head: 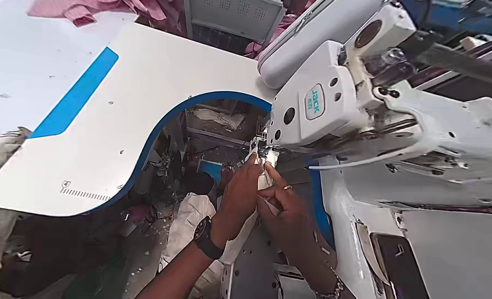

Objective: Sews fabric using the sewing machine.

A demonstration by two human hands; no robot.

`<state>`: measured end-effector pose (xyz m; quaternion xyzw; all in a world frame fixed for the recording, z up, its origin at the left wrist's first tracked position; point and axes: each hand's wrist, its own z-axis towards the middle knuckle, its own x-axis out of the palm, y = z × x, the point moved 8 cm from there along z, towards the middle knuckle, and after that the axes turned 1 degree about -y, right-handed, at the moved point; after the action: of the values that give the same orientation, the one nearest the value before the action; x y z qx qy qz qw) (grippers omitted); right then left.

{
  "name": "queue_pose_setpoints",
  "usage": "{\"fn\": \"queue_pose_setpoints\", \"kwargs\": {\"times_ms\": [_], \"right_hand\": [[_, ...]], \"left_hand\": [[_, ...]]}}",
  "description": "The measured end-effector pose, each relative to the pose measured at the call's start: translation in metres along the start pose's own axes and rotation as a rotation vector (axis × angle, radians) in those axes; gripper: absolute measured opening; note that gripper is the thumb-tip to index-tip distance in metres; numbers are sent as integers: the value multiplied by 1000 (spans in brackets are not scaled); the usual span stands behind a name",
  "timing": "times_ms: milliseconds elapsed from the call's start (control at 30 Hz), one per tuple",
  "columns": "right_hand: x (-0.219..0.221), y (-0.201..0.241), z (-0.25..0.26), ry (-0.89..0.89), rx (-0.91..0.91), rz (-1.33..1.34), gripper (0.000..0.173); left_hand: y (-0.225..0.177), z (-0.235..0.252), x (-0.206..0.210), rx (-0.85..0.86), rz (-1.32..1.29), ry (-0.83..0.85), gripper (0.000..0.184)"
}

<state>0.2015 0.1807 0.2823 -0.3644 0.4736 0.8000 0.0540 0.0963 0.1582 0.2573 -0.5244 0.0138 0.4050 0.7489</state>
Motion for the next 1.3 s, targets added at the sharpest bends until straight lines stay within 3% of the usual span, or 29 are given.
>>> {"fn": "queue_pose_setpoints", "kwargs": {"times_ms": [133,167,233,300,367,400,467,500,567,700,800,900,1067,1167,1233,1300], "right_hand": [[-4,15,-7,-102,-72,-212,21],[-15,20,-17,-55,-45,-303,23],[-37,12,-40,131,86,-432,27],[-46,-32,-72,379,262,-364,22],[-43,-71,-97,554,242,-205,21],[-42,-62,-97,571,117,-187,24],[-41,14,-89,509,-235,-351,26],[-38,54,-88,489,-323,-468,27],[-22,89,-93,521,-280,-663,22],[-16,69,-82,628,17,-716,18],[-26,91,-66,615,-69,-820,27],[-14,77,-63,745,-17,-770,25],[-25,71,-56,709,-57,-808,25],[-21,54,-59,784,6,-728,28],[-22,53,-58,727,-2,-745,28],[-26,64,-49,618,-127,-797,27]], "left_hand": [[7,0,-5,-70,-17,16,21],[5,-8,-12,-134,-52,62,23],[5,-36,-25,-345,-191,343,38],[-3,-67,-40,-450,-193,543,45],[-17,-84,-48,-321,-119,468,26],[-23,-87,-49,-225,-82,372,21],[-29,-90,-48,-64,-27,200,22],[-31,-91,-46,-2,-12,136,22],[-30,-90,-43,52,-3,61,21],[-22,-70,-35,-4,5,71,26],[-28,-80,-40,-39,-1,210,23],[-22,-83,-45,-42,-40,232,23],[-24,-86,-39,27,-93,164,25],[-22,-79,-36,25,-98,131,24],[-18,-78,-35,-35,-92,185,24],[-21,-81,-38,-56,-88,213,22]]}}
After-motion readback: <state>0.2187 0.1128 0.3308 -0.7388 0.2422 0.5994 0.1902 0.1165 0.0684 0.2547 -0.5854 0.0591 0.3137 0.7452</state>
